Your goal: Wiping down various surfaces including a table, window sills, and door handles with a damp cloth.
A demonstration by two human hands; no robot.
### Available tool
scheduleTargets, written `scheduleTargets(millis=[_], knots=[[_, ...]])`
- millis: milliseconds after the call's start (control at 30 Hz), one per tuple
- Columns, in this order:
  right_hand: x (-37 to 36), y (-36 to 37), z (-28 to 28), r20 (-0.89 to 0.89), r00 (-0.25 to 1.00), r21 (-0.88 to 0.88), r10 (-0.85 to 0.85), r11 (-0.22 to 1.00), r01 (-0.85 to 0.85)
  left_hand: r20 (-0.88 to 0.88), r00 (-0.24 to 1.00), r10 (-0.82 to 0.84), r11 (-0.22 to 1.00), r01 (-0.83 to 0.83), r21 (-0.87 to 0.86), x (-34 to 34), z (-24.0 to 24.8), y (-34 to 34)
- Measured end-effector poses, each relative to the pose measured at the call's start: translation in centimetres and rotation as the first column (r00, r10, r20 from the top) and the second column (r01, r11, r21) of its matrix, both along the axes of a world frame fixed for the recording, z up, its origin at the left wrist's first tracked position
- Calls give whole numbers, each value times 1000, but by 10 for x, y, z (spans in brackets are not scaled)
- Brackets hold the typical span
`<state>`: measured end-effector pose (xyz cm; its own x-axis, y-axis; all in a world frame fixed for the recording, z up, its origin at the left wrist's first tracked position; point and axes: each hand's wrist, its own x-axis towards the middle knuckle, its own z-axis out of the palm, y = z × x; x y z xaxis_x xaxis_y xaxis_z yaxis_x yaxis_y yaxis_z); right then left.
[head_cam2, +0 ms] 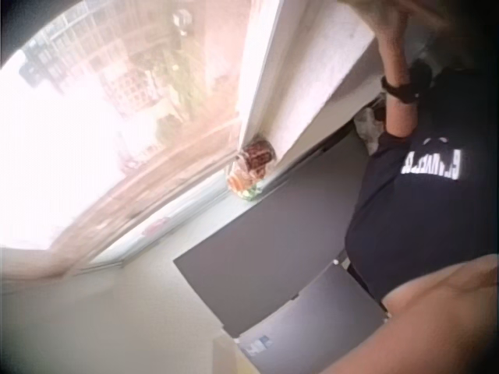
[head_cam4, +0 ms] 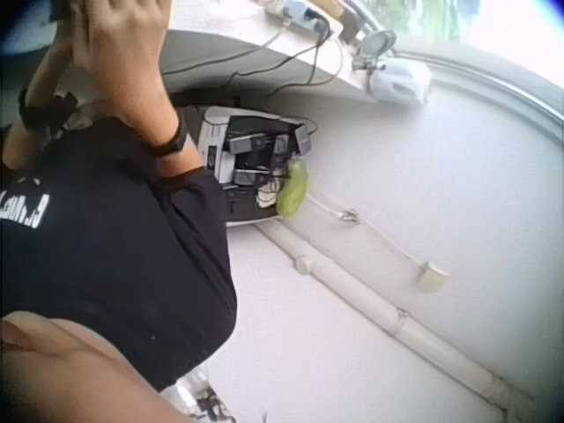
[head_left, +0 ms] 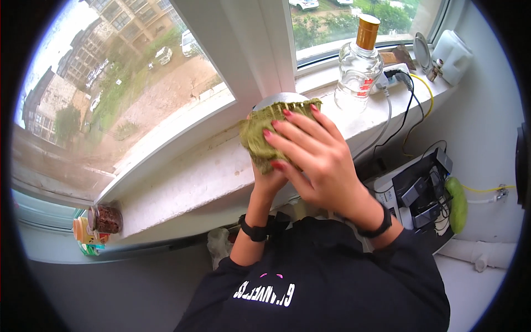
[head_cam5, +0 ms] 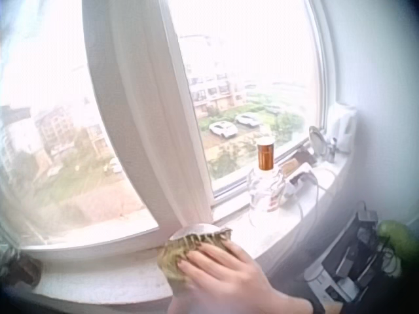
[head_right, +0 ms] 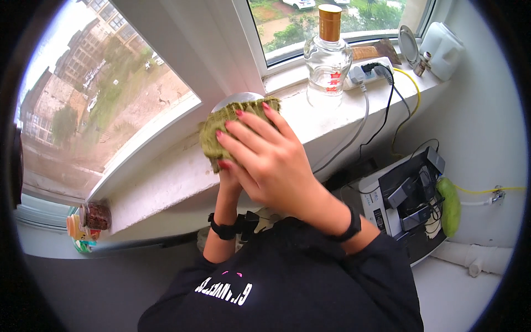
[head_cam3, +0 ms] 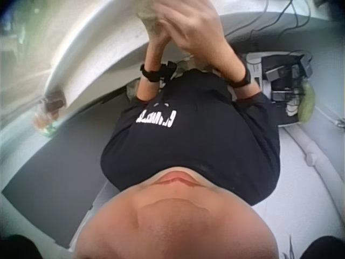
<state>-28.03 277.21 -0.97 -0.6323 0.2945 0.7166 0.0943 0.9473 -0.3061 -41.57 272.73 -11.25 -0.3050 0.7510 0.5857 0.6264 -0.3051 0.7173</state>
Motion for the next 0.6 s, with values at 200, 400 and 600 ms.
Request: scheduleTargets(millis=[200, 400, 600], knots=[[-33, 45, 9, 21, 998, -113, 58, 992, -56, 540, 821, -185, 967, 55, 248, 25, 33, 5], [-4, 30, 6, -28, 973, -120, 228, 966, -230, 318, 946, -67, 993, 31, 116, 8, 19, -3], [49, 45, 3, -227, 970, -598, 82, 774, -206, 350, 928, -129, 982, 71, 174, 2, 22, 3]])
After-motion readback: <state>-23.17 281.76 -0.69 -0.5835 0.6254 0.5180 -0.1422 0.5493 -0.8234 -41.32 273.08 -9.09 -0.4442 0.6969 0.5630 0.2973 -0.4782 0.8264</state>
